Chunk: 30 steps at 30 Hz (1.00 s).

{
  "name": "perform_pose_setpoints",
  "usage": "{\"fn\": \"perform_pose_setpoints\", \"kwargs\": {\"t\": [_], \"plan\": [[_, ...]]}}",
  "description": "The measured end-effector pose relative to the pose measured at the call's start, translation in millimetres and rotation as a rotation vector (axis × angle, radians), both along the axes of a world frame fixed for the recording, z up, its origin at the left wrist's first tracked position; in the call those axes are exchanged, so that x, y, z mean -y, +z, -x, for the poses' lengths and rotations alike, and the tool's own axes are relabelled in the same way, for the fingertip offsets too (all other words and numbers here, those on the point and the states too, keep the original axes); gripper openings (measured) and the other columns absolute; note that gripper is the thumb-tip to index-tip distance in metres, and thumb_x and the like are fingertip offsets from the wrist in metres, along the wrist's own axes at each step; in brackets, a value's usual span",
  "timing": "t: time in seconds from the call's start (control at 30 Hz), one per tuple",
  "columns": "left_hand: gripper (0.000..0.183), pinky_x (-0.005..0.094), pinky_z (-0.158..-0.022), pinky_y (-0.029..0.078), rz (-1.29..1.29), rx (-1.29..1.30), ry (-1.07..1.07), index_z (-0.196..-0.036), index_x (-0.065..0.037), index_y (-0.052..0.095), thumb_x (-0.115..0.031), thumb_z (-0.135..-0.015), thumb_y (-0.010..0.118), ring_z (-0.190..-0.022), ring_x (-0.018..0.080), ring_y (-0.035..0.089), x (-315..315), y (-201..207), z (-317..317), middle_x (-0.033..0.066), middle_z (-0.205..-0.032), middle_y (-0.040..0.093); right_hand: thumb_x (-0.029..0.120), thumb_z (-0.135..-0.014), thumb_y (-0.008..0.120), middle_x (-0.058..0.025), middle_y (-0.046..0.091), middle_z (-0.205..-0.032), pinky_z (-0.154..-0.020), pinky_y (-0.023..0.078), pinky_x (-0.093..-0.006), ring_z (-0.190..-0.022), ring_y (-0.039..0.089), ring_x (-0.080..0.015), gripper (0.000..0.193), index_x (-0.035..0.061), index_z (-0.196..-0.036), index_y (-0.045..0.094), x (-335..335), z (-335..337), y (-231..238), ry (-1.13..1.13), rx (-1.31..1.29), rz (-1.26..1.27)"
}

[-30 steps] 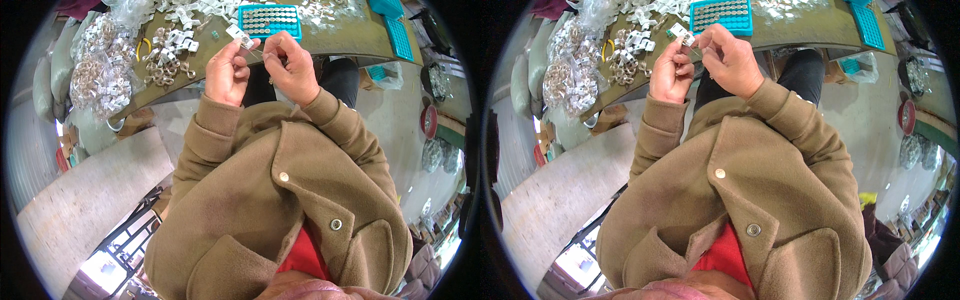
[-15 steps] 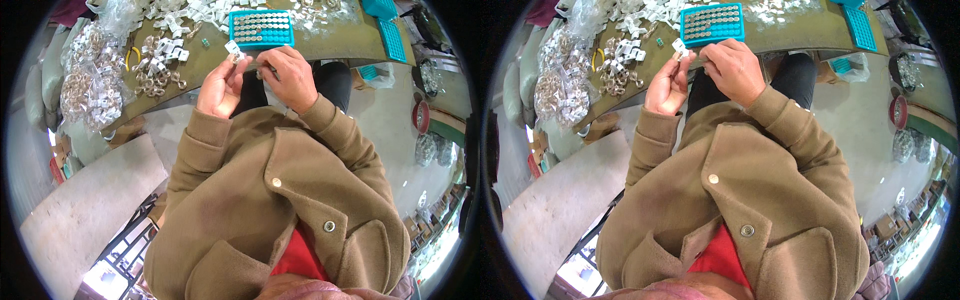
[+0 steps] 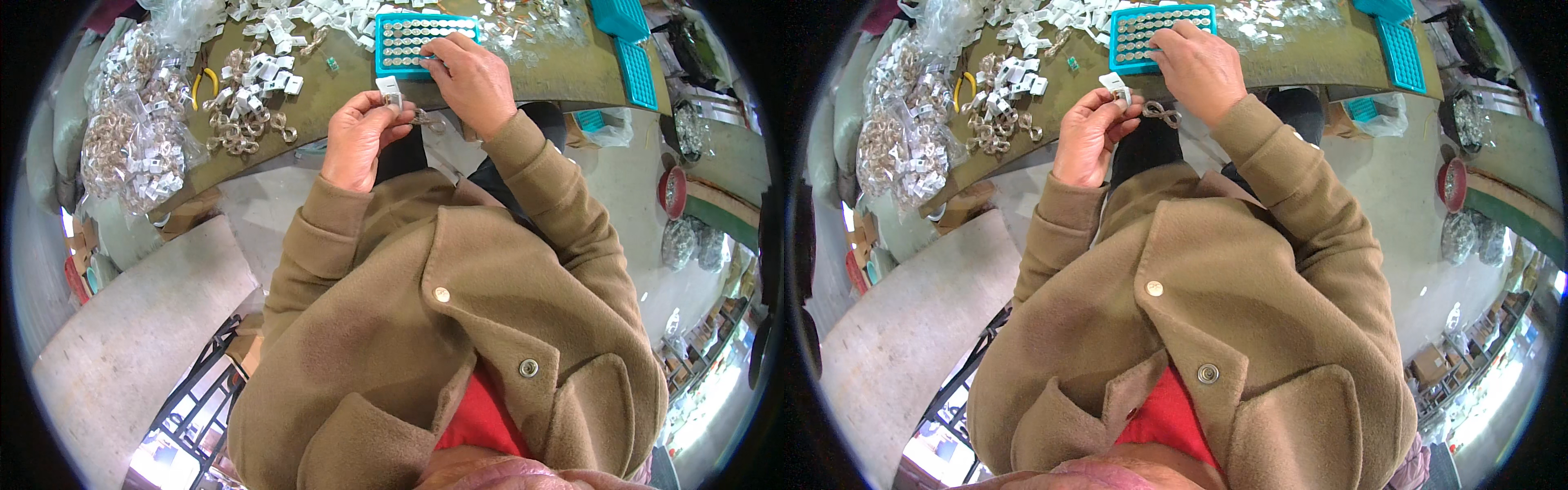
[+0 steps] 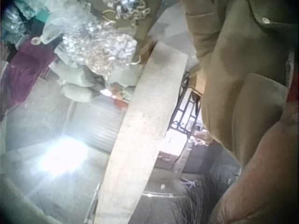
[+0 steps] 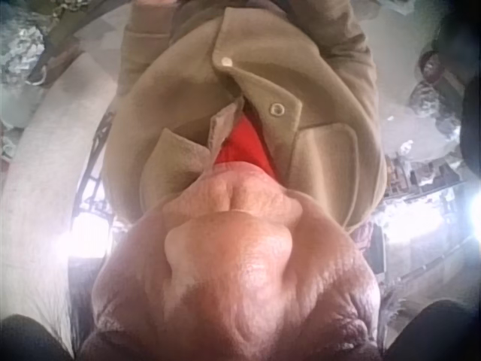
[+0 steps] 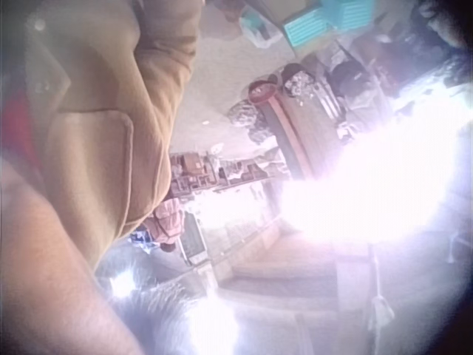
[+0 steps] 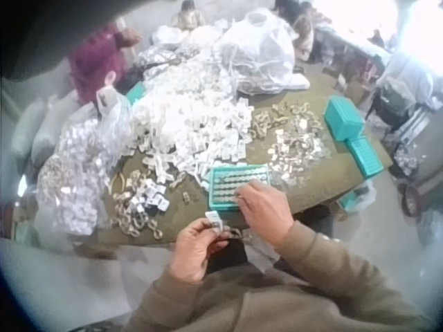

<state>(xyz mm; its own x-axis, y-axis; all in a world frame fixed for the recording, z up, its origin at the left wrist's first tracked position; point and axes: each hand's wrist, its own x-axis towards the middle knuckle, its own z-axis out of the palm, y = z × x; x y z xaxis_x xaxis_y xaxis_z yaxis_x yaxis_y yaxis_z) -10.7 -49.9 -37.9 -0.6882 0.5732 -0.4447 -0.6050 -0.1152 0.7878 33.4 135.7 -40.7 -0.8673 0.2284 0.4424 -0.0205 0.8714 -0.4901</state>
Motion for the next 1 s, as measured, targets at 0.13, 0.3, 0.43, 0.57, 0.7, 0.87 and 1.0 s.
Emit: {"fn": "perform_pose_setpoints", "kwargs": {"t": [0.13,0.3,0.43,0.57,0.7,0.87,1.0], "plan": [[0.015,0.024,-0.073,0.057,-0.006,0.041,0.001,-0.106,0.001,0.06,-0.003,-0.093,0.054,-0.087,0.0144,0.068,0,-5,0,0.0124,-0.102,0.068,0.018,-0.085,0.063,-0.0073,0.062,-0.083,-0.069,0.051,-0.0422,-0.078,0.063,-0.0313,0.007,0.0113,-0.088,0.065,-3,5,-1,-0.022,0.007,-0.098],[0.015,0.0236,-0.075,0.058,-0.018,0.133,0.0,-0.106,0.001,0.059,-0.004,-0.094,0.054,-0.09,0.0154,0.068,2,-2,7,0.0134,-0.105,0.068,0.015,-0.085,0.062,-0.0087,0.062,-0.084,-0.07,0.05,-0.0422,-0.079,0.062,-0.032,0.01,0.0121,-0.093,0.067,-8,5,2,-0.007,0.039,-0.005],[0.017,0.0239,-0.077,0.058,-0.039,0.14,0.008,-0.109,0.002,0.059,-0.007,-0.095,0.054,-0.095,0.0161,0.068,2,1,9,0.0141,-0.107,0.068,0.016,-0.085,0.062,-0.0101,0.062,-0.084,-0.07,0.05,-0.0425,-0.079,0.062,-0.0325,0.014,0.0118,-0.097,0.069,-6,7,-1,0.114,0.035,0.09],[0.022,0.0239,-0.079,0.058,-0.085,0.125,0.018,-0.115,0.003,0.057,-0.007,-0.096,0.053,-0.097,0.0165,0.068,3,2,9,0.0155,-0.11,0.067,0.016,-0.086,0.062,-0.0108,0.062,-0.083,-0.071,0.05,-0.0431,-0.08,0.062,-0.0326,0.013,0.0093,-0.093,0.07,-8,10,-5,0.159,0.026,0.058],[0.024,0.024,-0.08,0.058,-0.087,0.106,0.016,-0.117,0.005,0.056,-0.006,-0.096,0.052,-0.099,0.0171,0.067,2,2,9,0.0165,-0.112,0.066,0.015,-0.086,0.062,-0.0112,0.062,-0.085,-0.071,0.05,-0.0424,-0.08,0.062,-0.0327,0.012,0.0062,-0.093,0.066,-14,11,-4,0.191,0.041,-0.023],[0.026,0.0234,-0.08,0.058,-0.108,0.104,0.022,-0.12,0.006,0.055,-0.006,-0.096,0.052,-0.1,0.0176,0.067,1,2,7,0.0171,-0.114,0.065,0.014,-0.085,0.064,-0.011,0.062,-0.088,-0.069,0.049,-0.0419,-0.078,0.061,-0.0323,0.011,0.0054,-0.092,0.06,-18,15,8,0.153,0.048,-0.182],[0.03,0.0222,-0.077,0.059,-0.099,0.108,0.027,-0.123,0.006,0.053,-0.006,-0.096,0.054,-0.099,0.0171,0.067,2,4,4,0.0159,-0.114,0.065,0.014,-0.084,0.067,-0.0078,0.063,-0.081,-0.064,0.051,-0.0319,-0.069,0.062,-0.0209,0.016,0.0059,-0.097,0.063,-10,2,20,0.206,0.022,0.141]]}}
